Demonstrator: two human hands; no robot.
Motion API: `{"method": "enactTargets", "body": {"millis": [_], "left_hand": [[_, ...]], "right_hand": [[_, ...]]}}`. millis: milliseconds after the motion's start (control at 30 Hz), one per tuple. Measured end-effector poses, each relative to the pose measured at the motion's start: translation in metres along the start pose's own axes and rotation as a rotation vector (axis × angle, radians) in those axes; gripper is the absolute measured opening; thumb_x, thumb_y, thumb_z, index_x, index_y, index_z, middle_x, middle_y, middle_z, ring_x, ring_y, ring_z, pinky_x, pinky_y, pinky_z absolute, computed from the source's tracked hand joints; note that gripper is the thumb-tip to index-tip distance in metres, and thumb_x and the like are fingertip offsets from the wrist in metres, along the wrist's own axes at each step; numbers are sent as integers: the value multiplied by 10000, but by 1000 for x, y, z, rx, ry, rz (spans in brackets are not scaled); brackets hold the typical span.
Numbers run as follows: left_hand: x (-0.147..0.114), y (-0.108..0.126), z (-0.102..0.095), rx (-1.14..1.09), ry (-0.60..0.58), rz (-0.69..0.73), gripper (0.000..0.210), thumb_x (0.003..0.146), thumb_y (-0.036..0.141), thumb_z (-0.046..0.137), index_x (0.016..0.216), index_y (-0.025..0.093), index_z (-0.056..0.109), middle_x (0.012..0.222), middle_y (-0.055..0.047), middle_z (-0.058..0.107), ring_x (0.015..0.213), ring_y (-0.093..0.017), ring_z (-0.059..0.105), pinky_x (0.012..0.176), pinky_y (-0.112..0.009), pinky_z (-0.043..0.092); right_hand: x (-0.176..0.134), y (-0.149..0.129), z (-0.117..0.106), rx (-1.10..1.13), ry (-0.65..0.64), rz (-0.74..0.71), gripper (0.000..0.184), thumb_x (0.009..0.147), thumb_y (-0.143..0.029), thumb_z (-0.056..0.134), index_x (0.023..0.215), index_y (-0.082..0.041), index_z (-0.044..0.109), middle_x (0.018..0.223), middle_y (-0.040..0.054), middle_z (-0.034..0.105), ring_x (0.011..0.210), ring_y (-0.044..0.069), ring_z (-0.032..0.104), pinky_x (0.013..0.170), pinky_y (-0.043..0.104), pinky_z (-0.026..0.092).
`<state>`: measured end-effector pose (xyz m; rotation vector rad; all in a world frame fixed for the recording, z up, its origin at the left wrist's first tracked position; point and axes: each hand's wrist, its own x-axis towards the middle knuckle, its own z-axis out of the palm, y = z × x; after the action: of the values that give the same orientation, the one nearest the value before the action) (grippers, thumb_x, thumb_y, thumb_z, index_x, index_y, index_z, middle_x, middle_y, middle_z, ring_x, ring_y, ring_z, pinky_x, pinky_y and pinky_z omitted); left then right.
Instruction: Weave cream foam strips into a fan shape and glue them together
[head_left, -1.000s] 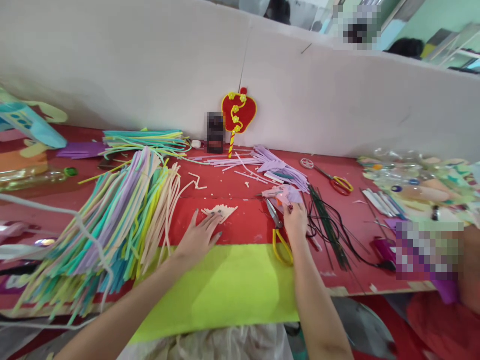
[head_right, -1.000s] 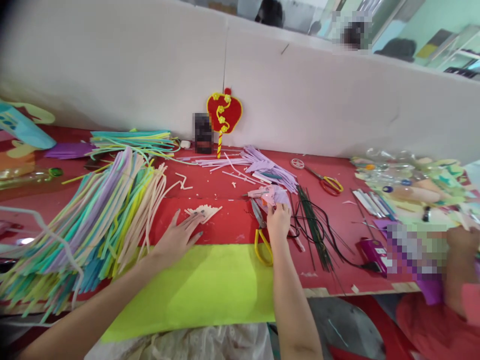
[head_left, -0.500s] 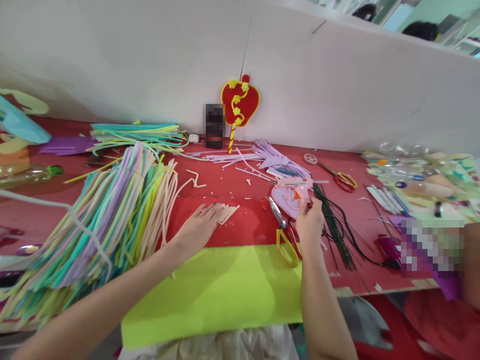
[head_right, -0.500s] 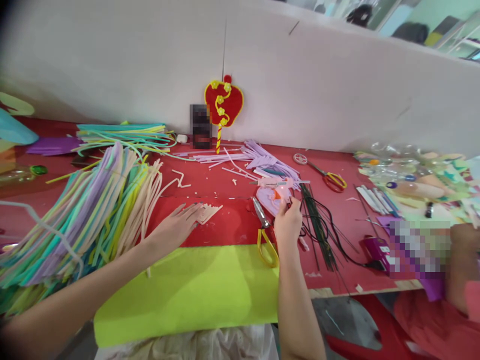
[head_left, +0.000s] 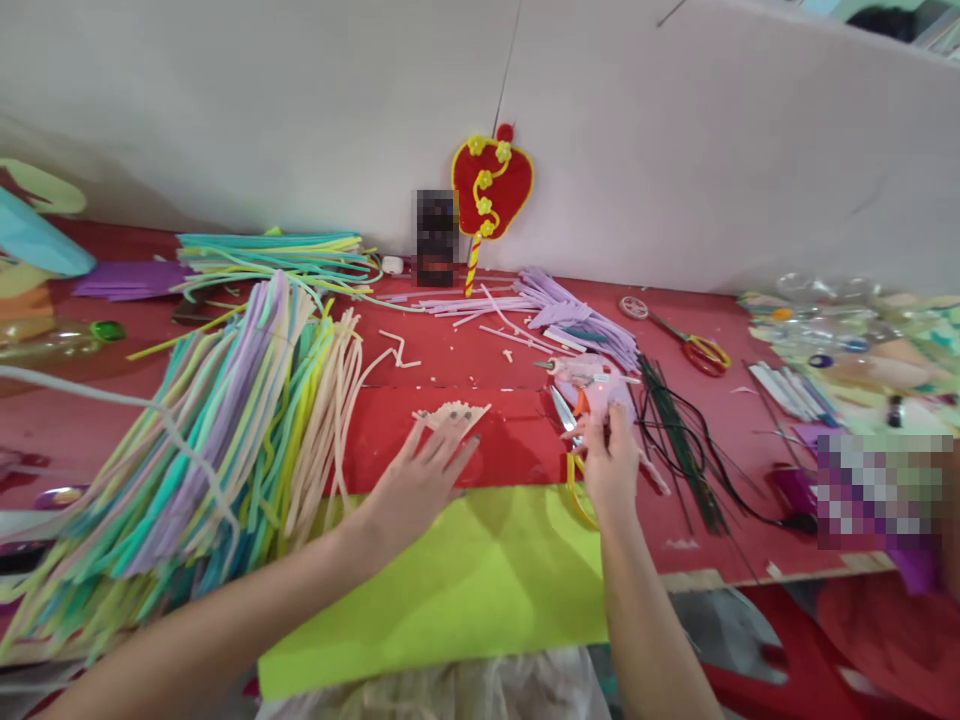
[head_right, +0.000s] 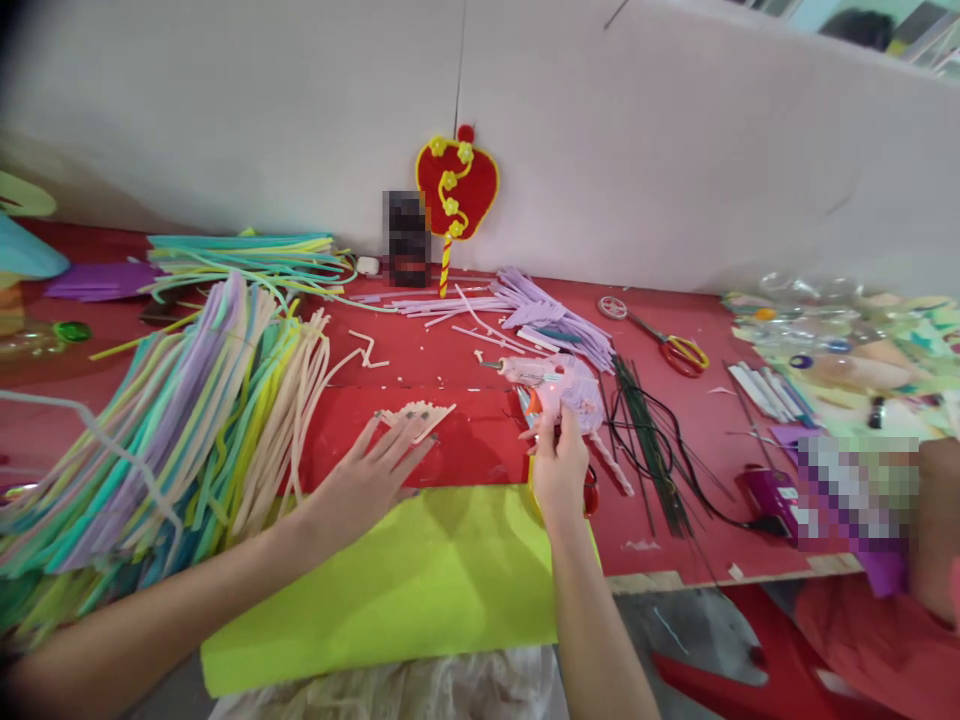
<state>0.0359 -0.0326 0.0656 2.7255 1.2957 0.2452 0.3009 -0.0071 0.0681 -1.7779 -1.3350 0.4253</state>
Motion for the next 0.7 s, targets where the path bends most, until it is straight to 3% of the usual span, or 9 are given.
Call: {"method": "enactTargets", "body": {"millis": [133, 267, 367, 467, 567, 633, 700], "left_hand": [[-18, 30, -29, -102, -54, 109, 599, 913, 285, 469, 1468, 324, 247, 1537, -34, 265, 1423, -256, 220, 1165, -524, 206], [-8, 23, -44, -99, -63, 200, 516, 952, 337, 392, 1455, 291, 288, 1517, -42, 321, 1414, -224, 257, 1176, -497, 169], [10, -3, -33, -43, -21, 150, 480, 968, 260, 335, 1448, 258, 313, 1525, -41, 307, 1418, -225, 243, 1177, -482, 151], [18, -28, -9, 6, 20, 128, 493, 973, 242, 319, 1464, 236, 274, 1519, -52, 320, 1412, -211, 263, 1179, -469, 140], [17, -44, 13, 16, 105, 124, 470, 980, 264, 316, 1448, 222, 314, 1476, -56, 402, 1398, -194, 295, 1178, -449, 153], [14, -49, 22, 17, 145, 117, 440, 977, 271, 333, 1407, 201, 392, 1427, -62, 470, 1377, -192, 335, 1175, -434, 174], [13, -50, 27, 38, 154, 121, 424, 972, 286, 353, 1377, 195, 439, 1403, -67, 499, 1361, -198, 364, 1169, -434, 193]], "right_hand": [[-6, 11, 11, -180, 104, -145, 442, 940, -453, 311, 1161, -145, 538, 943, 141, 671, 790, 227, 651, 720, 351, 492], [-10, 17, 21, -161, 51, -128, 489, 942, -451, 281, 1259, -143, 490, 1083, 172, 643, 959, 255, 634, 814, 397, 483], [-13, 13, 25, -136, 46, -85, 534, 929, -489, 301, 1287, -131, 471, 1176, 192, 606, 1084, 276, 588, 884, 422, 462], [-15, 8, 29, -132, 10, -61, 581, 885, -536, 415, 1270, -106, 482, 1214, 208, 584, 1138, 302, 555, 924, 430, 442], [-16, 5, 34, -81, -27, -62, 542, 875, -537, 441, 1206, -114, 517, 1100, 187, 631, 1029, 289, 605, 855, 404, 478], [-16, 4, 37, 9, -69, -13, 483, 889, -534, 413, 1143, -141, 533, 874, 127, 659, 790, 243, 644, 703, 359, 511], [-17, 1, 41, 157, -136, 65, 422, 893, -532, 403, 1093, -178, 520, 701, 51, 611, 565, 186, 585, 529, 305, 480]]}}
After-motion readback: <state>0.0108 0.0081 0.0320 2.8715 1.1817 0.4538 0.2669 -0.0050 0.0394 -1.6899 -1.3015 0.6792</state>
